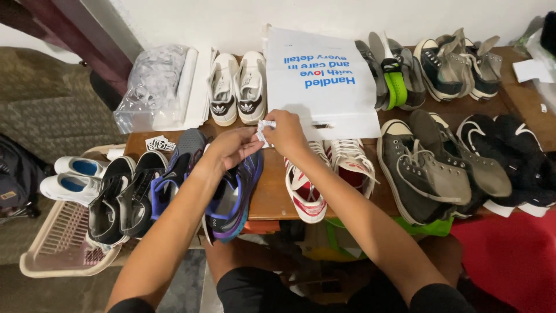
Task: The person is spraying a pair of white sneakers with a cleaning solution and then carefully placing them into a white plastic bag for packaging.
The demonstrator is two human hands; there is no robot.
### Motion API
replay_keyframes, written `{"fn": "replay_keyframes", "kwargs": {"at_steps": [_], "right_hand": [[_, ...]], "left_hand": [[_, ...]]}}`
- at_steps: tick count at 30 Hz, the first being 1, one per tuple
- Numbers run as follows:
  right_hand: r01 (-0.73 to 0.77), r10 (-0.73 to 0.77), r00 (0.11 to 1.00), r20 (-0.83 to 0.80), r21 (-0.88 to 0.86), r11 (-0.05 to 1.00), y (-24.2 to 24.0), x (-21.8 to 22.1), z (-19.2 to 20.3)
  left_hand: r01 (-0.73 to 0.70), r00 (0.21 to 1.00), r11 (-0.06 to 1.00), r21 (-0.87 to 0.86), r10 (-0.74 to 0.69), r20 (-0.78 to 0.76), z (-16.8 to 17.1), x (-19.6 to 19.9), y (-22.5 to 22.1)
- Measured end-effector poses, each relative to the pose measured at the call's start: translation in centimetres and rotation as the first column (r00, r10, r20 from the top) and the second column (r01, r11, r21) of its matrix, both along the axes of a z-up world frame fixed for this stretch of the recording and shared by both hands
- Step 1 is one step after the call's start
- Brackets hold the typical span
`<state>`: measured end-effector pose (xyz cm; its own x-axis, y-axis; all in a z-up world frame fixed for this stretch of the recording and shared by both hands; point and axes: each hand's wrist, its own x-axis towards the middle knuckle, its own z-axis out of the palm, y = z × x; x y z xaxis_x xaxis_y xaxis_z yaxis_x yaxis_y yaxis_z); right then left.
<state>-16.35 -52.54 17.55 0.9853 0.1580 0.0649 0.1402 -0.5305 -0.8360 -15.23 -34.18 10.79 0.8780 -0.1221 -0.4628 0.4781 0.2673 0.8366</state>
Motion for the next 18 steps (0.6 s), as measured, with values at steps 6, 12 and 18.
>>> {"fn": "replay_keyframes", "kwargs": {"at_steps": [6,12,18], "right_hand": [[-0.013,0.012,1.0,0.02,0.036,0.999,-1.1,-2.4,3.0],[-0.025,0.023,0.998,0.052,0.031,0.999,-3.8,-4.4,5.1],[-0.017,0.019,0.994,0.105,-0.025,1.0,-6.1,-6.0,5.7]], "left_hand": [[-0.057,0.991,0.99,0.129,0.041,0.124,6.7,-5.3,-0.2],[-0.579,0.808,0.647,0.496,0.375,0.454,4.1,1.2,11.8],[-0.717,0.592,0.049,0.696,0.57,0.569,-6.7,16.1,30.7]]}}
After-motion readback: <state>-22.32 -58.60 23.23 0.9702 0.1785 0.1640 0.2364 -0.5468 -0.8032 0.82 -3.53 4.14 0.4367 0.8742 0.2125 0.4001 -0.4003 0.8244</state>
